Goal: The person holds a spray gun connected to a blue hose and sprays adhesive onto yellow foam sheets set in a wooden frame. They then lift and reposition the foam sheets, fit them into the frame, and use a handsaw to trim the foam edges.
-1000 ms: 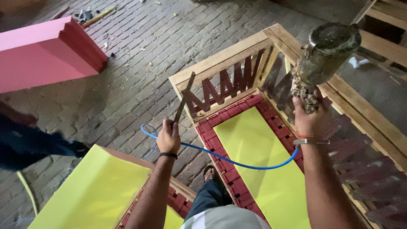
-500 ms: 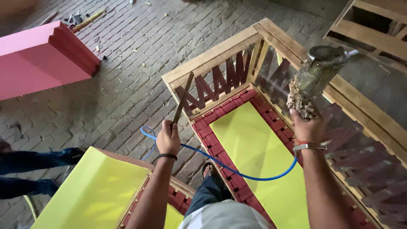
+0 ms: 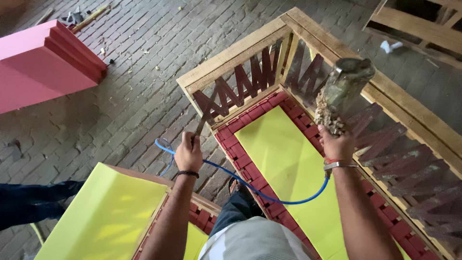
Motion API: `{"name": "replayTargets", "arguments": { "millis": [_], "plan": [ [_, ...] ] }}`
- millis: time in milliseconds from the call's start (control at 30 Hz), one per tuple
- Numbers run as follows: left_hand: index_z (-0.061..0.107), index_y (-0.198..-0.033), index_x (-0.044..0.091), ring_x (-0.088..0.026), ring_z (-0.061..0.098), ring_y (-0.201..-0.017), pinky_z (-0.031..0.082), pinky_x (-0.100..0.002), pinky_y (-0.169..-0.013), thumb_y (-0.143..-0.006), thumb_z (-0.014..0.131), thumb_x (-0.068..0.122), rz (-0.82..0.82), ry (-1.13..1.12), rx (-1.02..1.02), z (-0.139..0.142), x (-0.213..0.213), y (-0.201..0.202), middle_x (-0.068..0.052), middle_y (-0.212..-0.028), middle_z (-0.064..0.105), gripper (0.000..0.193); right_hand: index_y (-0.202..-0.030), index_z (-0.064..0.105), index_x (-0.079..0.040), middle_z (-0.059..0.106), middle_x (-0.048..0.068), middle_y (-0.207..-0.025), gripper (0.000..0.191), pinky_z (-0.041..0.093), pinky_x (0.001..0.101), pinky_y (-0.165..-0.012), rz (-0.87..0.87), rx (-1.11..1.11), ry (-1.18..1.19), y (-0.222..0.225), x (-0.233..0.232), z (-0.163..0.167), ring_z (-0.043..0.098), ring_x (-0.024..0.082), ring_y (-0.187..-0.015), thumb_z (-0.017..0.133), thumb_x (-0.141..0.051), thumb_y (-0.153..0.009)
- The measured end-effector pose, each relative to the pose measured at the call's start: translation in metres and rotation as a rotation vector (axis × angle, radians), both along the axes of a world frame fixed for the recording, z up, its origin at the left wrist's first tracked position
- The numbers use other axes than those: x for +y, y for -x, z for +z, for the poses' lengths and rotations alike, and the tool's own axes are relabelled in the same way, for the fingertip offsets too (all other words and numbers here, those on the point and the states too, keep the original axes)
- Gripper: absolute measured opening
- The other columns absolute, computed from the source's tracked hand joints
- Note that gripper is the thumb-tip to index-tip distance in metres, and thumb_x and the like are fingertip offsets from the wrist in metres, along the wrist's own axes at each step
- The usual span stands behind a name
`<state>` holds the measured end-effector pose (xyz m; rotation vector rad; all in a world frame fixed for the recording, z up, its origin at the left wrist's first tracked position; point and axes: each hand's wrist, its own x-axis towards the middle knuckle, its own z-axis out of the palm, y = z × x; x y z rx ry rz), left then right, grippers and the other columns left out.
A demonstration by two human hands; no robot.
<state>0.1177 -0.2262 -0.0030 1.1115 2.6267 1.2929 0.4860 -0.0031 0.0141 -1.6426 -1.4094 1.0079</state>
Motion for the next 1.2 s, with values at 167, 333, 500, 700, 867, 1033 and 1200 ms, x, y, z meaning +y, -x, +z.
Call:
{"name": "replayTargets", "arguments": {
  "millis": [167, 333, 500, 700, 867, 1033, 1200],
  "plan": [
    [0.057, -0.104, 0.013, -0.041, 0.068, -0.075, 0.050, -0.049, -0.062, -0.100, 0.059, 0.029, 0.039, 0.048, -0.016, -0.001, -0.008, 0.002, -0.016, -0.080, 0.070, 0.017, -0.120, 0.067, 0.003, 0.075, 0.009, -0.088, 0.035, 0.055, 0.0297, -0.053, 0.071, 0.054, -0.139, 0.003, -0.014, -0.002, 0.069, 0.013, -0.065, 0.081, -0.017, -0.094],
    [0.058, -0.102, 0.013, -0.041, 0.068, -0.076, 0.049, -0.048, -0.063, -0.100, 0.060, 0.029, 0.056, 0.016, -0.027, -0.001, -0.010, 0.006, -0.016, -0.080, 0.069, 0.016, -0.131, 0.065, -0.001, 0.074, 0.007, -0.089, 0.045, 0.053, 0.0288, -0.052, 0.097, 0.196, -0.239, 0.007, -0.013, -0.002, 0.067, 0.011, -0.064, 0.080, -0.017, -0.091],
    [0.059, -0.103, 0.014, -0.041, 0.068, -0.075, 0.050, -0.048, -0.061, -0.099, 0.060, 0.029, 0.033, 0.022, -0.039, -0.006, -0.010, 0.001, -0.017, -0.080, 0.068, 0.016, -0.119, 0.069, 0.002, 0.073, 0.007, -0.087, 0.039, 0.054, 0.0295, -0.052, 0.076, 0.067, -0.151, 0.012, -0.019, -0.023, 0.066, 0.015, -0.060, 0.083, -0.017, -0.088],
    [0.059, -0.102, 0.013, -0.043, 0.067, -0.076, 0.050, -0.050, -0.062, -0.099, 0.061, 0.030, 0.037, 0.053, -0.036, -0.009, -0.012, 0.002, -0.018, -0.079, 0.068, 0.017, -0.106, 0.074, 0.006, 0.077, 0.015, -0.086, 0.040, 0.053, 0.0296, -0.058, 0.033, -0.174, 0.030, 0.009, -0.026, -0.030, 0.069, 0.016, -0.066, 0.087, -0.030, -0.095],
    [0.058, -0.102, 0.013, -0.042, 0.068, -0.076, 0.050, -0.049, -0.062, -0.100, 0.061, 0.030, 0.059, 0.023, -0.033, -0.005, -0.011, 0.005, -0.017, -0.080, 0.069, 0.016, -0.130, 0.061, 0.002, 0.074, 0.010, -0.096, 0.051, 0.056, 0.0297, -0.053, 0.073, 0.121, -0.273, 0.007, -0.016, -0.019, 0.070, 0.013, -0.065, 0.081, -0.021, -0.090],
    [0.058, -0.104, 0.013, -0.040, 0.068, -0.074, 0.050, -0.048, -0.062, -0.098, 0.060, 0.029, 0.027, 0.019, -0.061, -0.004, -0.009, -0.004, -0.016, -0.080, 0.069, 0.017, -0.117, 0.068, 0.000, 0.076, 0.010, -0.092, 0.036, 0.056, 0.0321, -0.054, 0.078, -0.152, -0.045, 0.007, -0.020, -0.013, 0.070, 0.014, -0.066, 0.079, -0.026, -0.095],
    [0.058, -0.104, 0.012, -0.042, 0.067, -0.076, 0.050, -0.048, -0.063, -0.101, 0.059, 0.029, 0.033, 0.007, -0.018, -0.002, -0.009, -0.003, -0.017, -0.080, 0.068, 0.018, -0.113, 0.067, 0.001, 0.076, 0.010, -0.080, 0.042, 0.056, 0.0339, -0.060, 0.064, -0.125, -0.078, 0.007, -0.031, -0.003, 0.071, 0.016, -0.066, 0.084, -0.031, -0.091]
  ]
}}
